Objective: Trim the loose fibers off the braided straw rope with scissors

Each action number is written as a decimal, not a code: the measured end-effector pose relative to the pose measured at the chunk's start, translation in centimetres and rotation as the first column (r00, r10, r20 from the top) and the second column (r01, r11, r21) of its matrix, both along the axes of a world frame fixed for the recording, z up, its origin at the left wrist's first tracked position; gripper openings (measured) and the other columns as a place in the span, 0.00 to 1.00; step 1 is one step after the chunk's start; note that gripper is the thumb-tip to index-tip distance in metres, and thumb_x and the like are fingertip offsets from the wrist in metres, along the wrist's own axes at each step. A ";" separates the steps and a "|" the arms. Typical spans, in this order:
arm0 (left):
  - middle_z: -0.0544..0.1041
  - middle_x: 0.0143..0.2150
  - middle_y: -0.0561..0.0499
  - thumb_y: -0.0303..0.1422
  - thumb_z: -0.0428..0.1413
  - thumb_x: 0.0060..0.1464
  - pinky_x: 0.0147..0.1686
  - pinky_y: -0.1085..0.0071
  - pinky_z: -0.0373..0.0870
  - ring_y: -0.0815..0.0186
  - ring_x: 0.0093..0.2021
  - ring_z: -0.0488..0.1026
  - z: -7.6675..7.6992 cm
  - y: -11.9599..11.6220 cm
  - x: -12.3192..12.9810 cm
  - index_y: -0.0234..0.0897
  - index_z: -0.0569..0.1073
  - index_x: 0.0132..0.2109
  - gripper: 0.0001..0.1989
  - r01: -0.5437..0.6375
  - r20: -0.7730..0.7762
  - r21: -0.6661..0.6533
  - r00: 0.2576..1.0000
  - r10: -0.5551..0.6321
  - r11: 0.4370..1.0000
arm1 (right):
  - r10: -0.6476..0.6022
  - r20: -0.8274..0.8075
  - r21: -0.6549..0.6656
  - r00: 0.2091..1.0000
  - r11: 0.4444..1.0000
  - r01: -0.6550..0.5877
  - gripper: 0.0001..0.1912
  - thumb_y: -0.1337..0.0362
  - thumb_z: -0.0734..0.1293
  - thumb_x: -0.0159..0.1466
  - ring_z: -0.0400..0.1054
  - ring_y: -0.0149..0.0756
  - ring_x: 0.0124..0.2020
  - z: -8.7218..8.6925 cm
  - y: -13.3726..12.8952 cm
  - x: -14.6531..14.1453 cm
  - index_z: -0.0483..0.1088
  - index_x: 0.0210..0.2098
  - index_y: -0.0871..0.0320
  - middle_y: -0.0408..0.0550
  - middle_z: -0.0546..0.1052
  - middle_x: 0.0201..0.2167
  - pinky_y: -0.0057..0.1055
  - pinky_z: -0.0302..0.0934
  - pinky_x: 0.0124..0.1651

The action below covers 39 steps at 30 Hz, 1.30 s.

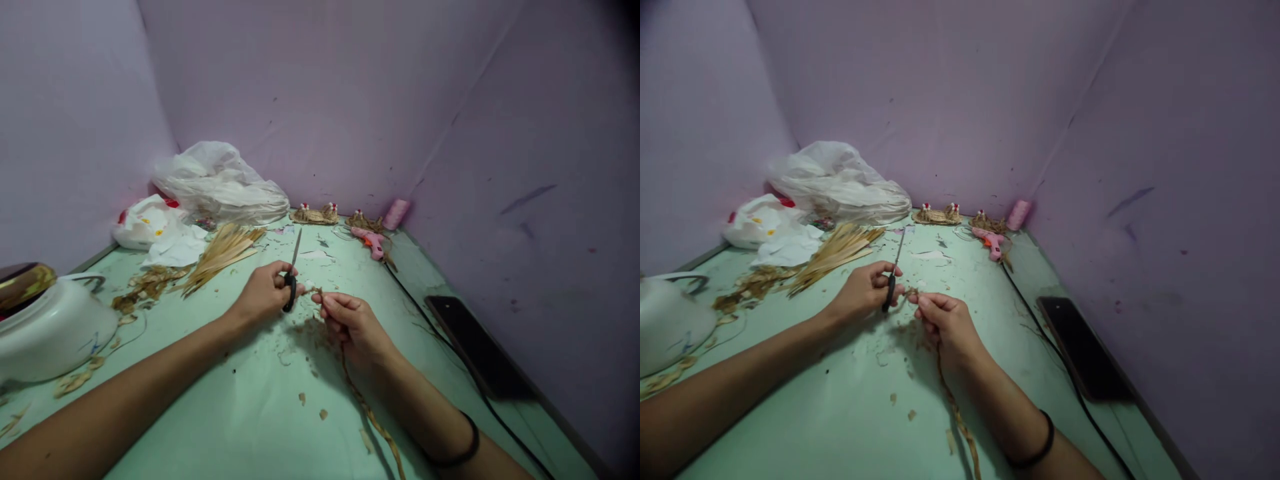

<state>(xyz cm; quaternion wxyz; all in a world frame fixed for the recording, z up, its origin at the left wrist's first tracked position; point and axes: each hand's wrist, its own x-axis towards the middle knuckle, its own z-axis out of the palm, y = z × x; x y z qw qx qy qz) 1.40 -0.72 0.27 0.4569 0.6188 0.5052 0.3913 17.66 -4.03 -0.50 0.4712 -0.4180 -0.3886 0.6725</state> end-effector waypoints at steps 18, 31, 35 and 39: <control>0.74 0.41 0.47 0.31 0.48 0.43 0.40 0.63 0.64 0.57 0.40 0.70 1.4 -1.6 -0.8 0.38 0.61 0.55 0.28 0.500 -0.869 0.341 0.492 0.063 0.796 | -0.115 0.067 0.029 0.991 0.993 0.113 0.09 0.69 0.71 0.40 0.49 0.20 0.15 0.5 1.1 1.2 0.74 0.24 0.63 0.39 0.67 0.14 0.24 0.39 0.18; 0.74 0.32 0.50 0.23 0.46 0.41 0.34 0.69 0.62 0.60 0.36 0.70 1.9 -1.6 -0.7 0.42 0.66 0.44 0.20 0.541 -0.883 0.188 0.458 -0.099 0.820 | -0.018 0.128 0.047 0.992 0.999 0.012 0.07 0.68 0.70 0.41 0.45 0.20 0.14 0.7 1.1 1.2 0.74 0.22 0.62 0.36 0.63 0.11 0.26 0.37 0.19; 0.74 0.31 0.50 0.23 0.46 0.42 0.31 0.70 0.62 0.61 0.34 0.70 1.7 -1.6 -0.6 0.40 0.67 0.40 0.16 0.543 -0.875 0.183 0.470 -0.116 0.819 | -0.027 0.121 0.062 0.992 0.998 0.019 0.05 0.68 0.70 0.41 0.45 0.20 0.14 0.8 1.0 1.2 0.72 0.19 0.62 0.37 0.63 0.12 0.26 0.37 0.19; 0.73 0.28 0.53 0.24 0.46 0.44 0.29 0.74 0.60 0.66 0.30 0.69 1.5 -1.2 -1.0 0.41 0.69 0.39 0.15 0.517 -0.792 0.237 0.593 -0.144 0.822 | -0.055 0.082 0.033 0.995 0.998 0.052 0.06 0.68 0.70 0.41 0.47 0.20 0.14 1.0 1.0 1.2 0.70 0.20 0.62 0.38 0.65 0.13 0.25 0.38 0.18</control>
